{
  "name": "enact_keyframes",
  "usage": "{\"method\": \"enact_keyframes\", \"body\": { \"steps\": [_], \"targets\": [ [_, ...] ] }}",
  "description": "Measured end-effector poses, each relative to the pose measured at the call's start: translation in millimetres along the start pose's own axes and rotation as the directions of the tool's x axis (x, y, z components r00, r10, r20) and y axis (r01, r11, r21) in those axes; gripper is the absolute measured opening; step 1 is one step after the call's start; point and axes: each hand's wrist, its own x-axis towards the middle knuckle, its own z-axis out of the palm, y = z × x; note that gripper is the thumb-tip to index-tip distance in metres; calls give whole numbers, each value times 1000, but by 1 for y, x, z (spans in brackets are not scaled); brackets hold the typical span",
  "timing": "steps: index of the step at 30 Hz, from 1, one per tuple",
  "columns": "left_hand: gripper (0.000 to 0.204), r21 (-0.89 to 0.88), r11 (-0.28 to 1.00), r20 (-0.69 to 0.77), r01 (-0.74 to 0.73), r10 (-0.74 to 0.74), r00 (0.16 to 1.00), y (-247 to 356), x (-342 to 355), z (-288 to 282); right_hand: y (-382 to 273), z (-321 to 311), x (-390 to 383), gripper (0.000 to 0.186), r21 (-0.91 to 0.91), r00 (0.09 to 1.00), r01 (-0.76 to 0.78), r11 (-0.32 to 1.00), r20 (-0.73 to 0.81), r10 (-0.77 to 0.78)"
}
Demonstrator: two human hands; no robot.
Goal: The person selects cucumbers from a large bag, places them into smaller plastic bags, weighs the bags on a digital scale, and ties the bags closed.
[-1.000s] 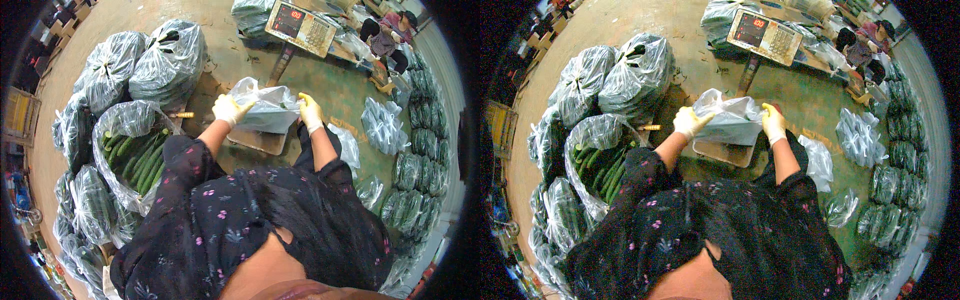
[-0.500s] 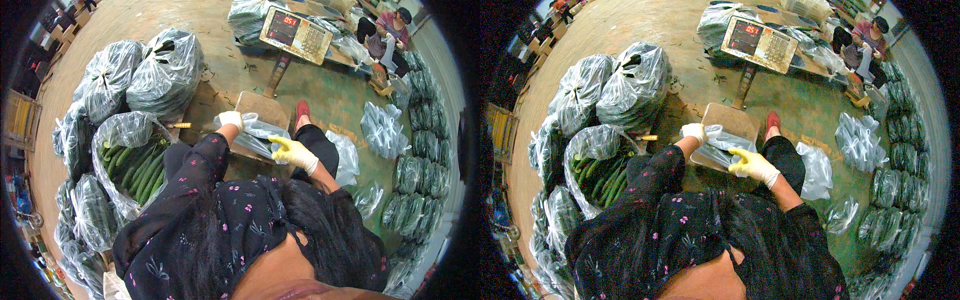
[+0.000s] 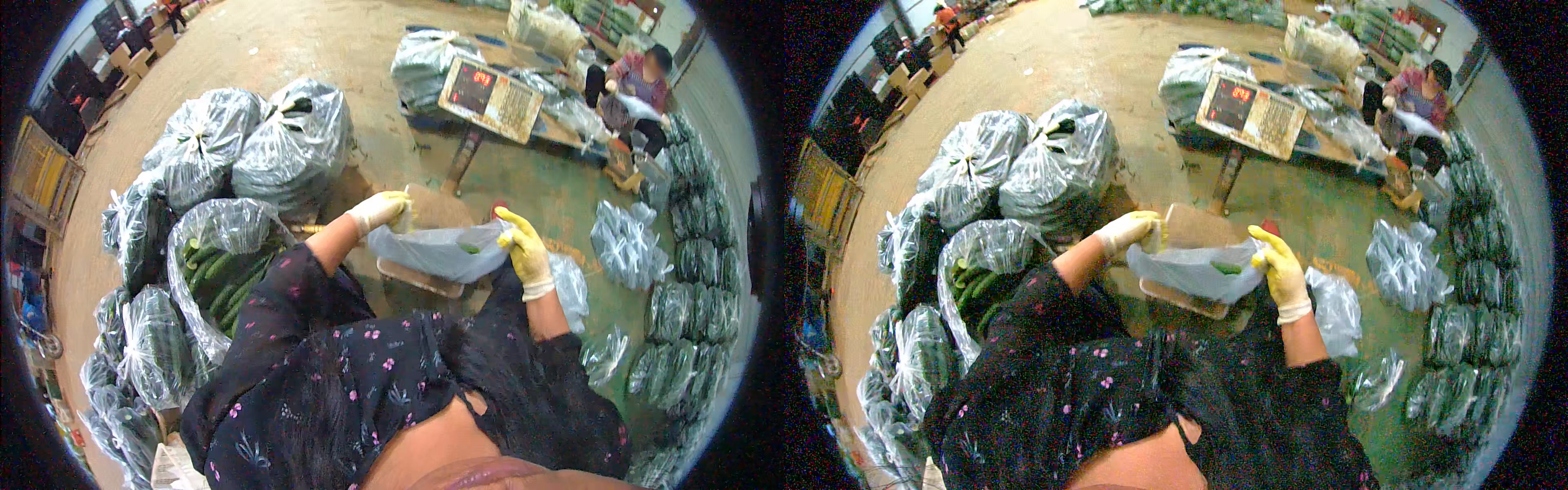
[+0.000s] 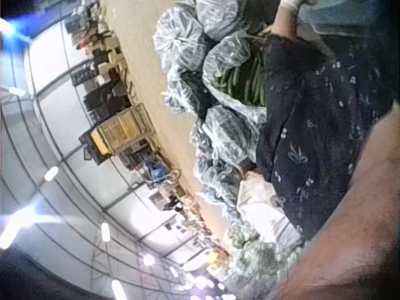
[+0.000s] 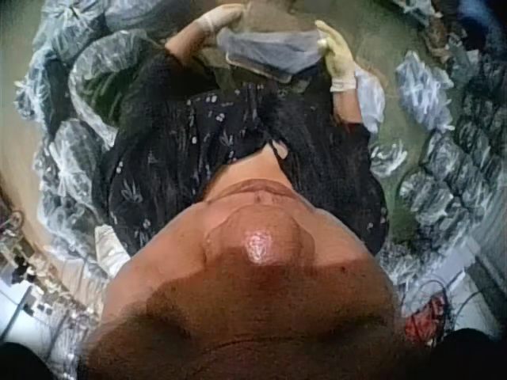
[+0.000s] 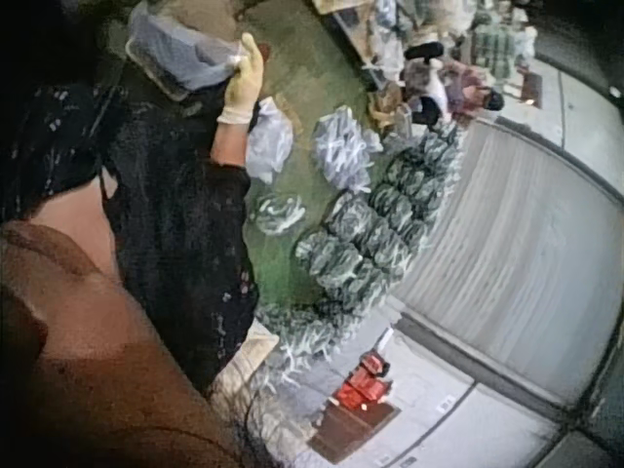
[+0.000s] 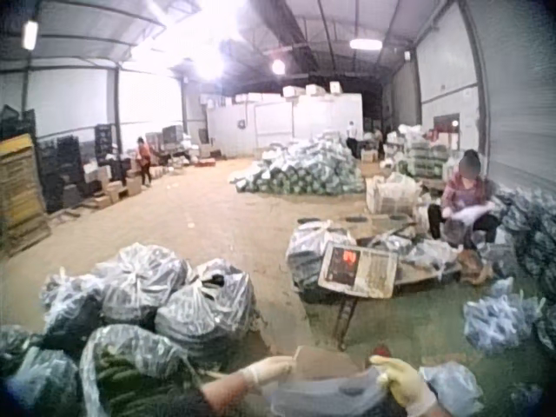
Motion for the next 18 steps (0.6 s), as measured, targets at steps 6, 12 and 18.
{"method": "enact_keyframes", "body": {
  "steps": [6, 12, 18],
  "targets": [
    [22, 613, 753, -143, -241, 405, 903, 96, -99, -44, -97, 51, -29, 51, -307, 955, 295, 905, 82, -284],
    [18, -62, 787, -274, -614, 578, 768, 187, -181, -3, -185, 108, -70, 48, -884, 726, 466, -24, 398, -561],
    [39, 979, 142, -184, 143, 921, 344, 268, -282, 45, -224, 165, -73, 44, -505, 297, 715, -483, 846, -444]
  ]
}}
